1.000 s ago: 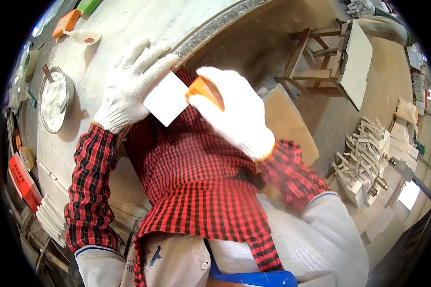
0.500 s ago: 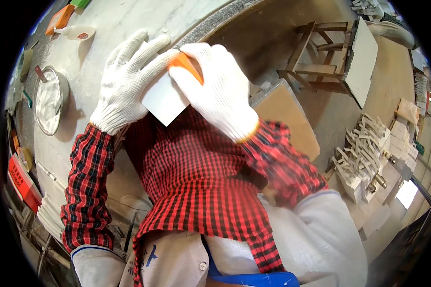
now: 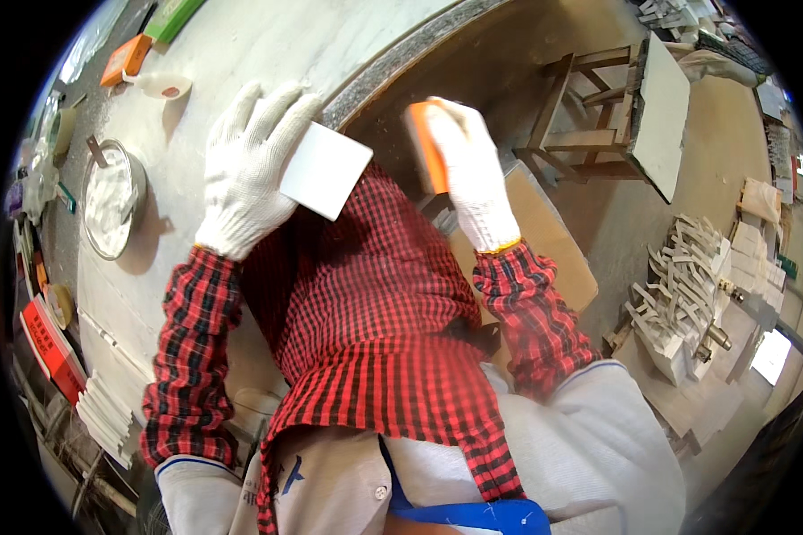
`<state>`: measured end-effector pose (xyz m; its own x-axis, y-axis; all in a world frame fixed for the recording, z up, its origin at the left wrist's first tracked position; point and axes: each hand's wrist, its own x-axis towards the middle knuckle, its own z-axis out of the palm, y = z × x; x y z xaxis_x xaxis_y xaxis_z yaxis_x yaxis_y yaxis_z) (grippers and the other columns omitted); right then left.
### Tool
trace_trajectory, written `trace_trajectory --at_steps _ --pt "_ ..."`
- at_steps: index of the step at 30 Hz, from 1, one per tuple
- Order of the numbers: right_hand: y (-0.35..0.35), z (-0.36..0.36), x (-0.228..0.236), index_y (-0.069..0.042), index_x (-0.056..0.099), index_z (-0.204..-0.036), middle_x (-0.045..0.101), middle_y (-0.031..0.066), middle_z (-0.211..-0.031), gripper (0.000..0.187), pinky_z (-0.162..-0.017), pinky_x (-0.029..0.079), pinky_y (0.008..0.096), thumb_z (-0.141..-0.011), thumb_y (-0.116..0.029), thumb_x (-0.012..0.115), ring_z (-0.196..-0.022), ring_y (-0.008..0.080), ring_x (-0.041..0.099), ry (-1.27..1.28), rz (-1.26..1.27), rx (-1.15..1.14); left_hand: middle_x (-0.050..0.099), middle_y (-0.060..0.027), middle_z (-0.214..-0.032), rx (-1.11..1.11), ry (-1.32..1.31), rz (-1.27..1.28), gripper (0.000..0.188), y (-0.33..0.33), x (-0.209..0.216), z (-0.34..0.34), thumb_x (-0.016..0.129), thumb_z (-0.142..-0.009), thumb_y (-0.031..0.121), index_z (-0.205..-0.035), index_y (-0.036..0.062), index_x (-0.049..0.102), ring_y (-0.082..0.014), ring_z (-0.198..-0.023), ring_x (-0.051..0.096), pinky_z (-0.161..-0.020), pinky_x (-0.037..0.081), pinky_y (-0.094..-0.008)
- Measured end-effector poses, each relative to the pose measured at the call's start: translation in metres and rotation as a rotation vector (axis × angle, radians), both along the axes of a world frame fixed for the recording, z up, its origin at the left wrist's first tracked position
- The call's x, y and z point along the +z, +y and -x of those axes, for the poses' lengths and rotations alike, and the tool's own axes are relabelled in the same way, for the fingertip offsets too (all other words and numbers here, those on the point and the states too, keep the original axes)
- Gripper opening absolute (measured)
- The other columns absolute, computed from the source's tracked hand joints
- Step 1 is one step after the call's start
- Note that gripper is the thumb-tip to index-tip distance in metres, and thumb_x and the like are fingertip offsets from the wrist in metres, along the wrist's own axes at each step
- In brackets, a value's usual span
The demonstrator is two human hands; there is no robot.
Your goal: The person assembles small white paper blocks by applying glue to edges and pressing sheets together. They use a metal scraper to smooth and trim the blocks, then rub the edges with an orange sanding block. The finished blocks are stacked on the table.
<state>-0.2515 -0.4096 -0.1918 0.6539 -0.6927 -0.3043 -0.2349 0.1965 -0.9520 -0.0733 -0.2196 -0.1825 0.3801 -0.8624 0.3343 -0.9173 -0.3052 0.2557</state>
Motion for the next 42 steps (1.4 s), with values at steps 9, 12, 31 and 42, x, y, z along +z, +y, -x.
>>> trace_trajectory --at_steps 9,12,31,42 --pt "0.035 0.002 0.008 0.001 0.050 -0.142 0.058 0.0116 -0.133 0.051 -0.106 0.045 0.0334 -0.099 -0.022 0.067 -0.121 0.0183 0.055 -0.025 0.060 -0.019 0.060 -0.0108 -0.128 0.252 -0.114 0.080 0.060 -0.030 -0.006 0.029 0.075 -0.076 0.020 -0.133 0.0061 0.061 -0.0359 -0.125 0.054 -0.103 0.042 -0.0507" --pt "0.059 0.012 0.002 0.001 0.053 -0.138 0.059 0.0179 -0.133 0.051 -0.108 0.043 0.0389 -0.097 -0.024 0.068 -0.124 0.0291 0.056 -0.018 0.424 0.007 0.060 -0.0123 -0.118 0.179 -0.064 0.157 0.055 -0.031 -0.006 0.024 0.074 -0.075 0.017 -0.128 0.0039 0.064 -0.0332 -0.117 0.058 -0.103 0.043 -0.0487" --pt "0.014 -0.021 -0.030 0.003 0.055 -0.135 0.062 0.0124 -0.130 0.045 -0.104 0.046 0.0319 -0.103 -0.028 0.062 -0.119 0.0168 0.057 -0.028 0.075 -0.139 0.059 -0.0109 -0.116 0.121 -0.047 0.223 0.053 -0.031 -0.005 0.022 0.077 -0.074 0.015 -0.125 0.0058 0.066 -0.0331 -0.116 0.057 -0.102 0.046 -0.0475" --pt "-0.024 -0.065 0.059 -0.017 0.064 -0.133 0.064 0.0117 -0.117 0.047 -0.093 0.052 0.0399 -0.090 -0.033 0.074 -0.106 0.0304 0.063 -0.076 1.047 0.131 0.071 -0.0199 -0.111 0.218 1.060 0.551 0.041 0.006 0.059 0.026 0.068 -0.096 0.018 -0.132 -0.0012 0.061 -0.0304 -0.100 0.070 -0.089 0.056 -0.0398"
